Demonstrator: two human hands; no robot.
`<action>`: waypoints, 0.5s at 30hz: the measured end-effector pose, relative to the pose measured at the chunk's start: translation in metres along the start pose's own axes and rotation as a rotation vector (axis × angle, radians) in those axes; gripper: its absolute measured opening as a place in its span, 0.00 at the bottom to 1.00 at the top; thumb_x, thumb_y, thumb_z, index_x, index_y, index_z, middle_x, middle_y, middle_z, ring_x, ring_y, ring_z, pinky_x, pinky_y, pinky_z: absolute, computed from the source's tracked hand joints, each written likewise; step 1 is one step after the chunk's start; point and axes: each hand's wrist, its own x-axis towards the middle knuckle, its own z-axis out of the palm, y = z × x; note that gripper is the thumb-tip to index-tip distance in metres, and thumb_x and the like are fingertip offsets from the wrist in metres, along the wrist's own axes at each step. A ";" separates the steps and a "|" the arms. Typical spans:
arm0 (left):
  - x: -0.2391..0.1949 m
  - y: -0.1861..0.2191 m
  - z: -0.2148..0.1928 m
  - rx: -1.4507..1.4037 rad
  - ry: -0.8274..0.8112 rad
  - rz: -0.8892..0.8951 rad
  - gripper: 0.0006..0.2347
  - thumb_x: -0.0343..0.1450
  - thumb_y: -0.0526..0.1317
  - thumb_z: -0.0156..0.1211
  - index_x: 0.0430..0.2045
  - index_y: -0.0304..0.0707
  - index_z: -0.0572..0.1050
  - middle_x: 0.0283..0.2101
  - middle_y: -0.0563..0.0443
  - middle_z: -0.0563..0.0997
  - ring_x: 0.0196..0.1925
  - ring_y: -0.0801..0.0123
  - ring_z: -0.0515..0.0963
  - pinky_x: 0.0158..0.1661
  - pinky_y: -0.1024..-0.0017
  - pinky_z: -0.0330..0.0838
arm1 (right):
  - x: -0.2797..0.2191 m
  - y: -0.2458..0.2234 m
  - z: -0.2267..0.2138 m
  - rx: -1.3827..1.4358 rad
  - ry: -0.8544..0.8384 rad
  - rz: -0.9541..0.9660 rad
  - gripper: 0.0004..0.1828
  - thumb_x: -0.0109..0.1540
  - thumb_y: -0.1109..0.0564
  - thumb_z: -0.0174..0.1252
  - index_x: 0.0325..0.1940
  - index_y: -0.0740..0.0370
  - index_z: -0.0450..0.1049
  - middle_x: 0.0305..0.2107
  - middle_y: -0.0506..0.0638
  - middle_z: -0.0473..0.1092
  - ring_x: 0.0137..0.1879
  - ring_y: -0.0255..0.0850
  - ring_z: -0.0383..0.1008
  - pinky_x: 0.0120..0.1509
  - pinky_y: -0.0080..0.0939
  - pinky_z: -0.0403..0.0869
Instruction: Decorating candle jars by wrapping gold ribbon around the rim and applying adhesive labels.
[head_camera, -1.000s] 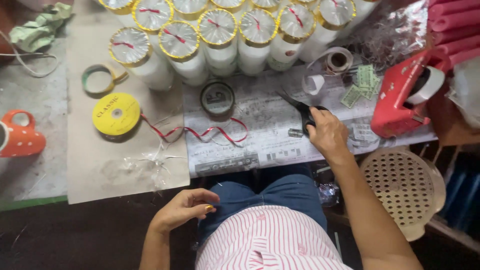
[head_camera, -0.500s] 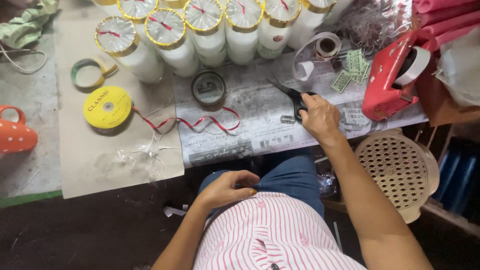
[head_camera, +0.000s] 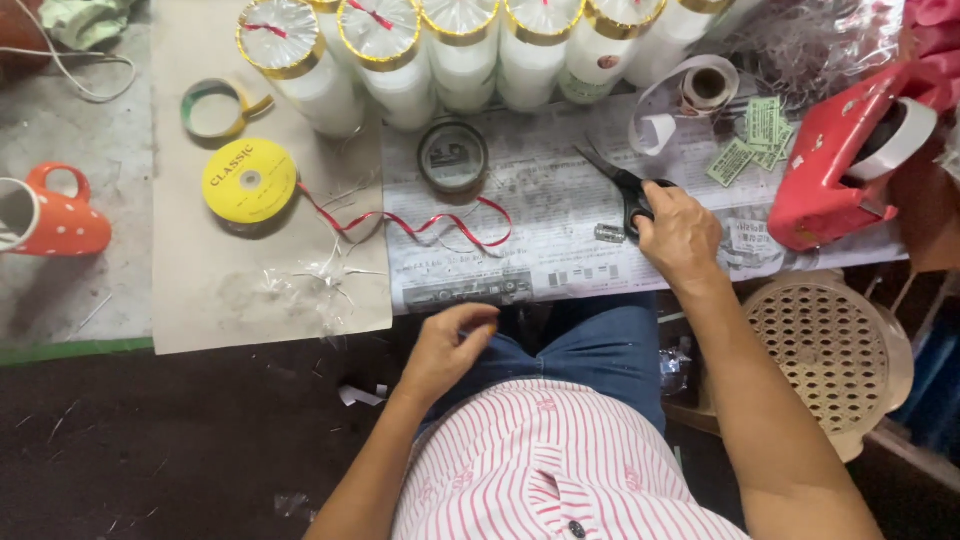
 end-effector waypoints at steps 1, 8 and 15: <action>0.002 -0.003 -0.003 0.069 0.137 0.077 0.12 0.68 0.35 0.63 0.44 0.46 0.84 0.36 0.51 0.88 0.39 0.65 0.87 0.39 0.72 0.81 | -0.001 -0.002 -0.003 -0.004 0.011 0.005 0.26 0.59 0.50 0.67 0.62 0.48 0.75 0.42 0.54 0.76 0.44 0.54 0.81 0.46 0.55 0.80; 0.002 0.011 -0.031 0.259 0.594 0.245 0.08 0.71 0.32 0.60 0.40 0.43 0.83 0.33 0.48 0.86 0.34 0.61 0.85 0.36 0.69 0.79 | -0.001 0.001 0.002 -0.033 0.079 -0.045 0.28 0.57 0.49 0.68 0.62 0.49 0.75 0.42 0.53 0.76 0.43 0.54 0.81 0.46 0.53 0.80; 0.012 0.004 -0.045 0.574 0.703 0.322 0.07 0.70 0.31 0.63 0.39 0.40 0.82 0.33 0.50 0.81 0.36 0.60 0.83 0.38 0.67 0.78 | -0.004 0.004 0.013 -0.041 0.107 -0.045 0.30 0.58 0.49 0.68 0.65 0.50 0.75 0.43 0.53 0.75 0.45 0.53 0.81 0.47 0.52 0.80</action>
